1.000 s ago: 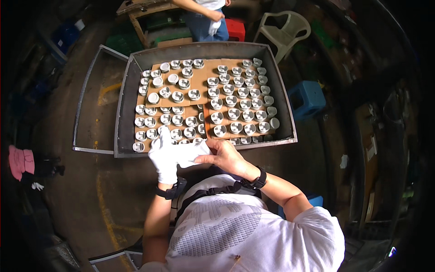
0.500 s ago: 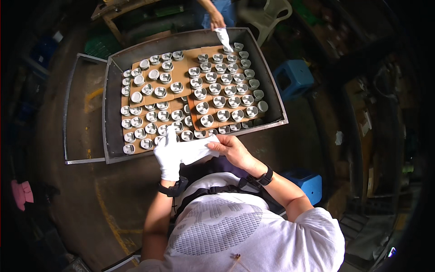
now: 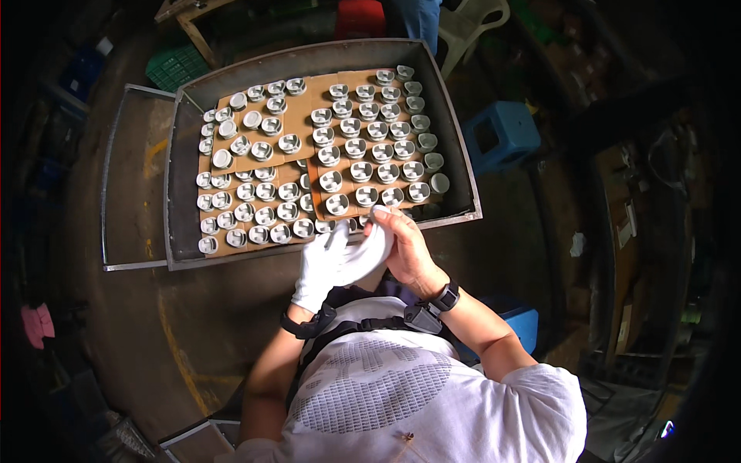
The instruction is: Checking and sorting small metal cylinder components on a cart.
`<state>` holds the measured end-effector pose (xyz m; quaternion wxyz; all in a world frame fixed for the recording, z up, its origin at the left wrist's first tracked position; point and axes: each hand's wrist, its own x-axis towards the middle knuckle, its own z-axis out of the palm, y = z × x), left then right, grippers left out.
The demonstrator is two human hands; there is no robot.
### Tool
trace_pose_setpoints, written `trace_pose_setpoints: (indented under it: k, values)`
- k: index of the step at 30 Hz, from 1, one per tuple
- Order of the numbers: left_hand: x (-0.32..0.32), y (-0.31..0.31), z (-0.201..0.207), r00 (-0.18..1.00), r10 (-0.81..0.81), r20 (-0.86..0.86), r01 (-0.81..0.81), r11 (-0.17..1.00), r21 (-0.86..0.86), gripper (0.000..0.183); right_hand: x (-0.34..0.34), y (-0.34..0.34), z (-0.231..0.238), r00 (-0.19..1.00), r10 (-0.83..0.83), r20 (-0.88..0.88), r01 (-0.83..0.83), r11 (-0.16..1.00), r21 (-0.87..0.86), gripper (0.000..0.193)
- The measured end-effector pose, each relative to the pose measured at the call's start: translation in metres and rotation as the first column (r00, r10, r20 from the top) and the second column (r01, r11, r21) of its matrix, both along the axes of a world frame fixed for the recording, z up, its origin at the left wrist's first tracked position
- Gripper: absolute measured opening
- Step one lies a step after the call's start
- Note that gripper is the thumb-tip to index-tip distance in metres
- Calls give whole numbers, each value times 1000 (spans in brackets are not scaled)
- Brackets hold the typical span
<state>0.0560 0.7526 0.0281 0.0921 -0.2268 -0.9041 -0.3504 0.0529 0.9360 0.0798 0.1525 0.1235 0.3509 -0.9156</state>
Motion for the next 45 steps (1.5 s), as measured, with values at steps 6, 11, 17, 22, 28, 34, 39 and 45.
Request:
trace_pose_setpoints:
  k: [6,11,17,22,28,34,39,45]
  values:
    - [7,36,6,684,-68,727,-416,782,464,27,-2,49,1,999,45,2,-43,962,270,22]
    - [10,63,27,830,111,546,-317,900,299,33,7,59,-1,932,333,-145,-246,873,421,29]
    - [17,82,33,818,59,572,-298,894,334,27,11,71,-18,942,305,-139,-256,921,293,30]
    - [24,88,46,803,79,590,-316,897,310,34,9,81,-10,919,390,-62,-369,903,219,14]
    - [26,90,55,945,17,325,-36,998,53,41,12,79,-10,960,248,-131,-193,923,333,13]
    - [38,84,73,704,-148,695,-156,922,354,45,2,91,-26,990,50,-134,-21,977,212,14]
    - [44,75,56,930,-233,284,188,966,177,42,0,87,-31,998,16,-53,-3,972,234,14]
    - [48,69,72,555,-519,650,-459,461,759,49,-3,77,-27,971,222,-90,-176,915,363,22]
